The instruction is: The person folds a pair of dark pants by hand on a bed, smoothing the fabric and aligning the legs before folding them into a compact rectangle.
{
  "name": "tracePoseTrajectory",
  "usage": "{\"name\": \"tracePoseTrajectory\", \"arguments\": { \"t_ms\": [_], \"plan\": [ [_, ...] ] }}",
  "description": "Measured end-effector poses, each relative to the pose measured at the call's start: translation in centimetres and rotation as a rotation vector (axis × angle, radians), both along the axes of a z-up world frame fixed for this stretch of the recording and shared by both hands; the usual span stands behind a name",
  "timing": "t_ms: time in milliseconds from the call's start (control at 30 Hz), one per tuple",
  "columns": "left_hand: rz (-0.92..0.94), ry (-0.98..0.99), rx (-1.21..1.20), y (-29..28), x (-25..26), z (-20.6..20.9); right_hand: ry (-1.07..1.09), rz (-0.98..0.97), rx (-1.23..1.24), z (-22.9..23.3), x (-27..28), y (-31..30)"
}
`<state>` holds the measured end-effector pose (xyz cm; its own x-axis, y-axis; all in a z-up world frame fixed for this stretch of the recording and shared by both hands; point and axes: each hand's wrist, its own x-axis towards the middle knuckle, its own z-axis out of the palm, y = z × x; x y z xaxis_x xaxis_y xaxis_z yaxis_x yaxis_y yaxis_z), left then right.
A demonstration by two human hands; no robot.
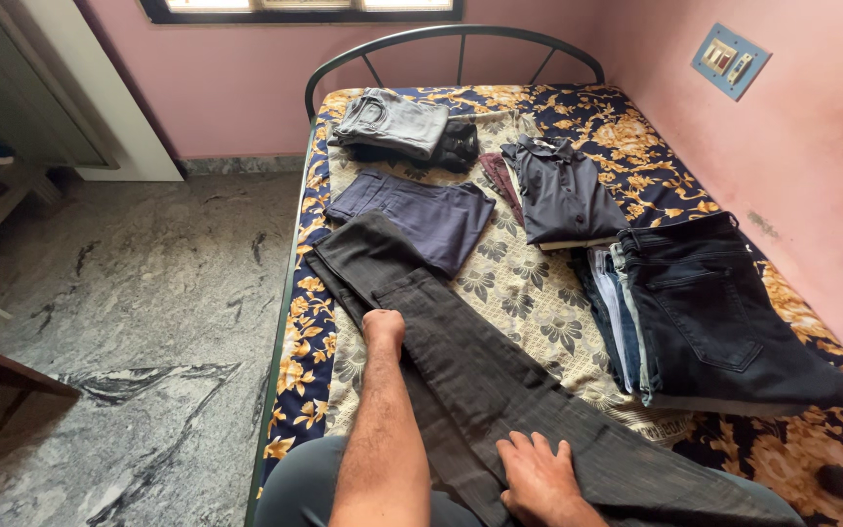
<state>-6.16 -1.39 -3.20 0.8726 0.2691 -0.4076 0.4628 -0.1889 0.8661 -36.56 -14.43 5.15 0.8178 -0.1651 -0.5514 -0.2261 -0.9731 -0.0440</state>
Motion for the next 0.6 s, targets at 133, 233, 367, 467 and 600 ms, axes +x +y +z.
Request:
{"name": "tracePoseTrajectory", "arguments": {
  "t_ms": [133,233,367,467,600],
  "plan": [
    [0.082,0.045,-0.004,0.3,-0.1,0.6,-0.032,0.012,-0.001,-1.3,-0.1,-0.3],
    [0.118,0.115,0.01,0.8,-0.1,0.9,-0.034,0.014,0.004,-1.7,0.0,-0.6],
    [0.176,0.131,-0.026,1.0,0.0,0.4,-0.008,0.011,0.028,-1.2,0.0,-0.6],
    [0.136,0.093,-0.038,0.6,0.7,-1.3,0.007,0.01,0.032,-0.6,0.2,-0.2],
    [0.048,-0.024,-0.084,0.1,2.3,-5.1,0.038,-0.005,0.04,0.0,0.5,0.0]
  ]
}}
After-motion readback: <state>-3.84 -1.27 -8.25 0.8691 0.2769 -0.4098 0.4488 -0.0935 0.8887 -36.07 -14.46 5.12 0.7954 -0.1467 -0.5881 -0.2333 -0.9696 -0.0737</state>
